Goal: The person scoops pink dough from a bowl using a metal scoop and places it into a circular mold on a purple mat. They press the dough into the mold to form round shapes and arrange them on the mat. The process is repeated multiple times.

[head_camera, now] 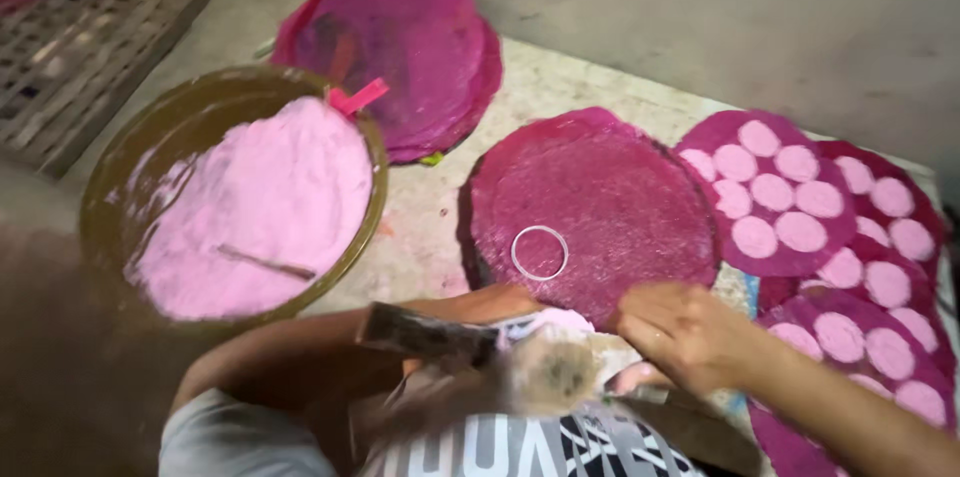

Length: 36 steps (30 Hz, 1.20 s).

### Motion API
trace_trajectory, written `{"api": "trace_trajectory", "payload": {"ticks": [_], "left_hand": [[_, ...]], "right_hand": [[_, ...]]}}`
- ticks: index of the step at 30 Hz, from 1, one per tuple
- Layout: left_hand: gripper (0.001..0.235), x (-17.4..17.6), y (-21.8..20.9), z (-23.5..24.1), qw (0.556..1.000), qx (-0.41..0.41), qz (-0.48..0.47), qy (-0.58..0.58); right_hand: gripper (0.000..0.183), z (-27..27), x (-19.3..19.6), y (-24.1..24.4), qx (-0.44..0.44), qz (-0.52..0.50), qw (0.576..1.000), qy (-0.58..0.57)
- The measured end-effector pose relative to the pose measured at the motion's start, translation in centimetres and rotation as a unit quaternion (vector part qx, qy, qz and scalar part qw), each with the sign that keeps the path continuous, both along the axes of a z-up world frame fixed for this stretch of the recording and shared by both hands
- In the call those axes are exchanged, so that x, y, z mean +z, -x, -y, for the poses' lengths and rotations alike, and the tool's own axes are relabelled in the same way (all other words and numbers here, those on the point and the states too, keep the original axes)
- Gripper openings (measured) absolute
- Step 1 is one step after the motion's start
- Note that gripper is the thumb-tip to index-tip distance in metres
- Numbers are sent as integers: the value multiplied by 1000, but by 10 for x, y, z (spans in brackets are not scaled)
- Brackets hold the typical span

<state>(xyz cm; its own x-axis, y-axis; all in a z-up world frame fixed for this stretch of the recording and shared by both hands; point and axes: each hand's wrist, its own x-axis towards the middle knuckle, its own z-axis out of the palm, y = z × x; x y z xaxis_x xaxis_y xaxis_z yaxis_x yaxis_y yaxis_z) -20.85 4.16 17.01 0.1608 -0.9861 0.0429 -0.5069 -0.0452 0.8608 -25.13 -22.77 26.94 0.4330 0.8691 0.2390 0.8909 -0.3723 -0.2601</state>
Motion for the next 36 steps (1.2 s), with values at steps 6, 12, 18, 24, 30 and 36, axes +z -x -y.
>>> {"api": "trace_trajectory", "payload": {"ticks": [6, 12, 18, 24, 30, 36], "left_hand": [[45, 84, 48, -38, 987, 67, 126, -72], [43, 109, 95, -88, 955, 189, 62, -220], [30, 36, 95, -191, 929, 327, 65, -159], [31, -43, 71, -362, 876, 440, -199, 20], [31, -91, 72, -349, 752, 427, -412, 287], [35, -72, 49, -385, 694, 657, -172, 241]], "right_hand": [[52, -41, 16, -20, 176, -171, 970, 11], [52, -80, -10, -14, 253, -372, 893, 17], [51, -115, -16, -37, 280, -404, 871, -15], [33, -175, 36, -101, 151, 221, 963, -21], [42, -286, 22, -154, 56, 423, 902, -65], [68, -368, -89, -133, -150, -104, 948, 259]]}}
